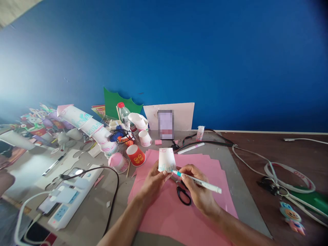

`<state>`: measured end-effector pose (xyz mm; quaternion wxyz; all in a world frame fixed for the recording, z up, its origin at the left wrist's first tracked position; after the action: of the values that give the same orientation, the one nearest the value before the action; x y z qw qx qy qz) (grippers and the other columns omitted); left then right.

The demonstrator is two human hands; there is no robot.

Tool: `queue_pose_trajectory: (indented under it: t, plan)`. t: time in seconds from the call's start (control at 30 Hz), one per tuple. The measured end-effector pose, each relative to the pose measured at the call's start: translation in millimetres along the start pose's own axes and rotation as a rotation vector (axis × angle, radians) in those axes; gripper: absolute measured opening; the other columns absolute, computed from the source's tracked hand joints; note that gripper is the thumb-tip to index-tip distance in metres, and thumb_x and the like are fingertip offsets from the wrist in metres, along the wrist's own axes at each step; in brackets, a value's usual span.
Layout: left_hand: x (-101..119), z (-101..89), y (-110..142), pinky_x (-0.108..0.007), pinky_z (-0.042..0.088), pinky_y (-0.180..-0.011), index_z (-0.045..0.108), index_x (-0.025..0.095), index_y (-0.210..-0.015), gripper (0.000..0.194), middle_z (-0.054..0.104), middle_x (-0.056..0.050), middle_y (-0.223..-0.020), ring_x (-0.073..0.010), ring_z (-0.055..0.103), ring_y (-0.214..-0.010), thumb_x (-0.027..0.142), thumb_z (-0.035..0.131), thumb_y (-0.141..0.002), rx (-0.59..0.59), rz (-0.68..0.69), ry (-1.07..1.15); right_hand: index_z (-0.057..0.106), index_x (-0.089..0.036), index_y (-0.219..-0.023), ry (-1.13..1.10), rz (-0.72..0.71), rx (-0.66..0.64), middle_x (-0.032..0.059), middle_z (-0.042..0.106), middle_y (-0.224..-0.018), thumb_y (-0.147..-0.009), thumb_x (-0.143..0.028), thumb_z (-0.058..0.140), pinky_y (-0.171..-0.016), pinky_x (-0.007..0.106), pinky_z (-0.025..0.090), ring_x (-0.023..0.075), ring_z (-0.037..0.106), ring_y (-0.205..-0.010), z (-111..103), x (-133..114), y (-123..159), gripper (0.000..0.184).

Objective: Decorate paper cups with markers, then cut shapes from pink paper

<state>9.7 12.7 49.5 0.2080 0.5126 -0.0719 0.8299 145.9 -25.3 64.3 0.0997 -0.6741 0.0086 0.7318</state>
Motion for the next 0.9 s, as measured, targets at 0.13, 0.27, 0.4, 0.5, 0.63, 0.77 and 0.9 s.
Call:
queue_pose_trajectory:
  t: [0.13,0.27,0.4,0.5,0.63,0.77,0.9]
  plan:
    - [-1.0,-1.7,0.6,-0.041,0.044,-0.095,0.066,0.019,-0.118,0.049,0.073,-0.01,-0.105,-0.0309,0.062,-0.109,0.039,0.08,-0.075,0.002,0.01,-0.012,0.057,-0.022,-0.07,0.003,0.003,0.031,-0.0026,0.053,-0.062,-0.078,-0.03,0.058,-0.047,0.024,0.036,0.0127,0.043,-0.052,-2.7,-2.9,-0.7,0.012]
    - [-0.9,-1.7,0.5,-0.041,0.045,-0.093,0.067,0.019,-0.117,0.049,0.073,-0.01,-0.103,-0.0306,0.062,-0.107,0.039,0.08,-0.074,0.0,0.026,-0.017,0.057,-0.022,-0.067,-0.018,0.028,0.061,-0.0025,0.053,-0.061,-0.076,-0.032,0.058,-0.046,0.024,0.034,0.0126,0.042,-0.052,-5.3,-3.6,-2.5,0.013]
    - [-0.8,-2.2,-0.8,-0.04,0.045,-0.092,0.067,0.019,-0.117,0.052,0.073,-0.01,-0.102,-0.0292,0.062,-0.103,0.042,0.081,-0.073,0.006,0.031,-0.019,0.058,-0.023,-0.068,-0.059,0.074,0.083,-0.0015,0.055,-0.062,-0.074,-0.036,0.061,-0.047,0.024,0.038,0.0141,0.046,-0.054,-6.3,0.2,-3.0,0.015]
    - [-1.4,-2.7,-1.5,-0.041,0.045,-0.093,0.067,0.019,-0.117,0.05,0.073,-0.009,-0.1,-0.029,0.063,-0.102,0.041,0.081,-0.074,0.006,0.023,-0.017,0.059,-0.022,-0.07,-0.087,0.077,0.053,-0.0013,0.055,-0.064,-0.075,-0.038,0.063,-0.048,0.025,0.039,0.0135,0.045,-0.053,-3.5,1.2,-2.4,0.017]
    - [-2.0,-3.5,-1.2,-0.039,0.045,-0.092,0.066,0.02,-0.118,0.051,0.072,-0.008,-0.101,-0.0273,0.063,-0.101,0.039,0.082,-0.073,0.015,0.016,-0.004,0.06,-0.022,-0.072,-0.069,0.042,0.019,-0.0025,0.054,-0.064,-0.078,-0.036,0.062,-0.048,0.024,0.037,0.0124,0.043,-0.052,-1.0,-1.2,-1.9,0.015]
    - [-2.4,-2.5,-0.1,-0.039,0.045,-0.092,0.066,0.02,-0.12,0.053,0.073,-0.01,-0.106,-0.0282,0.063,-0.103,0.039,0.082,-0.073,0.005,0.006,-0.002,0.06,-0.022,-0.072,-0.012,0.023,0.014,-0.0028,0.053,-0.062,-0.078,-0.034,0.06,-0.048,0.024,0.036,0.0128,0.043,-0.052,-0.8,-3.1,-2.4,0.014]
    - [-2.4,-3.3,-0.1,-0.04,0.045,-0.094,0.065,0.021,-0.121,0.055,0.073,-0.009,-0.104,-0.028,0.064,-0.103,0.04,0.082,-0.073,0.013,0.012,-0.001,0.058,-0.022,-0.069,-0.009,0.027,0.045,-0.0025,0.053,-0.062,-0.076,-0.035,0.06,-0.045,0.024,0.035,0.0124,0.042,-0.05,-3.0,-3.8,-3.2,0.014]
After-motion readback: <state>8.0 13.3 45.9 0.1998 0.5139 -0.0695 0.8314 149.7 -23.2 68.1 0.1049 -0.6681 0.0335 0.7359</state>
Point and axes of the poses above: each hand's wrist, its own y-axis away from the middle knuckle, its own z-axis out of the palm, x = y × z, the point moved 7 cm from there along -y, towards the middle knuckle
